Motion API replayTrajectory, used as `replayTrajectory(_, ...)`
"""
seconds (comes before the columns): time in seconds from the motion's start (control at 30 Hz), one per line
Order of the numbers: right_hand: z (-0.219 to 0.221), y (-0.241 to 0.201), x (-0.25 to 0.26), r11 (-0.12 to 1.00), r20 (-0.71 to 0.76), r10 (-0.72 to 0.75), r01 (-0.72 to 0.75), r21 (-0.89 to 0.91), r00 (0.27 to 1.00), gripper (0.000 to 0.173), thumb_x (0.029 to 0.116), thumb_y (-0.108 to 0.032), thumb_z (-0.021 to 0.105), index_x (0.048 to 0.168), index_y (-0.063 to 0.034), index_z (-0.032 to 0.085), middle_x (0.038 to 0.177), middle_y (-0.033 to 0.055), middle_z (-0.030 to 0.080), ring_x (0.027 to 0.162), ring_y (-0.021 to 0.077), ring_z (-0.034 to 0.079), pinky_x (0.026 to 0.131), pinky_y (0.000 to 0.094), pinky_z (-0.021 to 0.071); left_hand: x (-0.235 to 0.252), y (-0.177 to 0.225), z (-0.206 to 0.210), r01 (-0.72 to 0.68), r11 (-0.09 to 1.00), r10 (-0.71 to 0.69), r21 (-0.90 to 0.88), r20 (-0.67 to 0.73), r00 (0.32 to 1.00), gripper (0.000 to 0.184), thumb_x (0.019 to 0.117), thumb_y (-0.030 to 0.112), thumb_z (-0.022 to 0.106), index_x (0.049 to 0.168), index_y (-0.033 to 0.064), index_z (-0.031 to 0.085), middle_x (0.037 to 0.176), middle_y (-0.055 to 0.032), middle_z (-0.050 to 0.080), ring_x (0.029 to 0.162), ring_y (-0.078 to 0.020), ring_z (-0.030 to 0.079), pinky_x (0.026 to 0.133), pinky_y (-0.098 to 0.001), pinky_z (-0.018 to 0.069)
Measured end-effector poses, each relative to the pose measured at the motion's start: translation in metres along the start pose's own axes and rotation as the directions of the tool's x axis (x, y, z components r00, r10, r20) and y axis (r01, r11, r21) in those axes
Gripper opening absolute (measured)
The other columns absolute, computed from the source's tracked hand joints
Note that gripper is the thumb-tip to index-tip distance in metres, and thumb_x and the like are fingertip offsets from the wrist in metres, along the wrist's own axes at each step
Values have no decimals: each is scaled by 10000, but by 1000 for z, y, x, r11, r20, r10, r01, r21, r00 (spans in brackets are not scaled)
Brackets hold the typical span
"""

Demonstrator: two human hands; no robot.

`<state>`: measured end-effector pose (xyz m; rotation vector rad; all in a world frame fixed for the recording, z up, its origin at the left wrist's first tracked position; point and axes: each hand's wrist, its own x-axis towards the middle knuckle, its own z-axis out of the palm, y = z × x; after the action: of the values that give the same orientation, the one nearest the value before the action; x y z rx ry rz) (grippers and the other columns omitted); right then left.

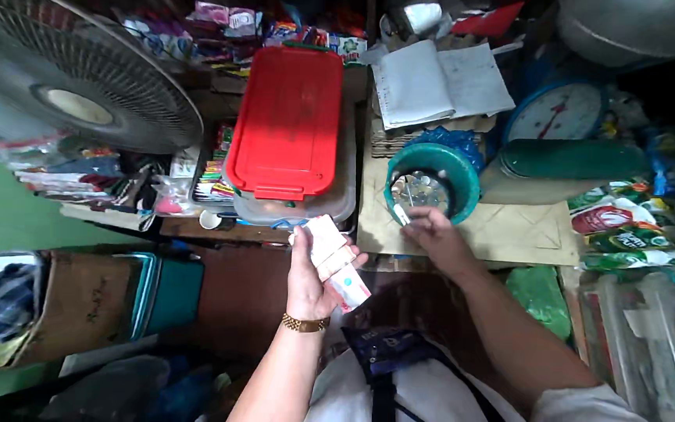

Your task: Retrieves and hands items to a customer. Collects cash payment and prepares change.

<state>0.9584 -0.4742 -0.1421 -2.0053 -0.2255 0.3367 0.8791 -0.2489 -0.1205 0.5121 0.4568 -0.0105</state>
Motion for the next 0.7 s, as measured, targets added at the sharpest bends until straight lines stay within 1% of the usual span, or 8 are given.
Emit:
replayTrajectory(0.03, -6, 5, 7, 984, -34, -23, 17, -177, 999, 503, 1042, -316, 613, 1485, -104, 499, 1323, 108, 665, 1135, 261, 674, 958, 507, 560, 0, -3, 2, 47, 999, -47, -14, 27, 999, 644, 1005, 663, 410, 1278, 97, 551, 1000, -184, 687, 877, -340, 726, 798, -560, 621)
replayTrajectory(0.07, -9, 5, 11, 950, -41, -65, 49, -308, 997, 601, 1039, -396, 599, 1549, -121, 444, 1501, 137, 542, 1321, 348, 565, 1059, 598, 477, 0, -5, 4, 91, 996, -90, -17, 57, 994, 674, 977, 685, 452, 1280, 92, 557, 1006, -192, 687, 879, -347, 726, 788, -556, 624)
replayTrajectory(0.13, -10, -11, 6, 923, 11, -200, 192, -333, 980, 637, 1007, -448, 615, 1543, -140, 463, 1615, 152, 396, 1442, 391, 429, 1124, 622, 411, 2, -8, 10, 145, 989, -145, 8, 102, 984, 736, 935, 729, 484, 1283, 85, 566, 1023, -209, 694, 876, -355, 729, 764, -542, 630)
replayTrajectory(0.27, 17, -33, -19, 865, 110, -483, 493, -94, 869, 401, 900, -209, 727, 1297, -173, 688, 1511, 78, 522, 1378, 249, 507, 1095, 495, 489, -2, -18, 16, 99, 985, -128, 141, 207, 970, 706, 937, 712, 493, 1344, 142, 580, 1141, -162, 707, 1019, -263, 720, 856, -446, 622)
replayTrajectory(0.47, 23, -33, -17, 927, -69, -367, 371, 55, 928, 262, 959, -202, 701, 1204, -109, 710, 1267, 42, 666, 1149, 158, 630, 966, 380, 554, -9, -27, 13, 196, 942, -284, 272, 334, 899, 797, 819, 750, 621, 1301, 117, 576, 1080, -196, 713, 913, -343, 747, 728, -494, 650)
replayTrajectory(0.53, 22, -38, -19, 947, -41, -305, 308, 95, 951, 306, 967, -180, 678, 1268, -122, 688, 1237, 43, 665, 1088, 145, 639, 925, 357, 563, -10, -28, 11, 174, 944, -280, 281, 398, 874, 701, 872, 632, 670, 1297, 81, 578, 1086, -203, 710, 929, -338, 745, 758, -497, 650)
replayTrajectory(0.6, 23, -39, -20, 958, -28, -276, 277, 71, 961, 284, 974, -162, 669, 1256, -151, 704, 1227, 35, 669, 1065, 144, 647, 895, 355, 576, -11, -27, 12, 154, 937, -279, 312, 411, 868, 540, 926, 414, 736, 1286, 42, 585, 1079, -200, 718, 930, -322, 748, 793, -499, 647)
replayTrajectory(0.7, 27, -39, -22, 971, -63, -239, 238, -18, 969, 258, 980, -162, 661, 1232, -168, 719, 1189, 51, 670, 1038, 179, 645, 873, 383, 570, -13, -26, 21, 201, 894, -321, 400, 260, 911, 323, 946, 126, 677, 1237, 34, 571, 1020, -180, 732, 896, -284, 753, 816, -479, 645)
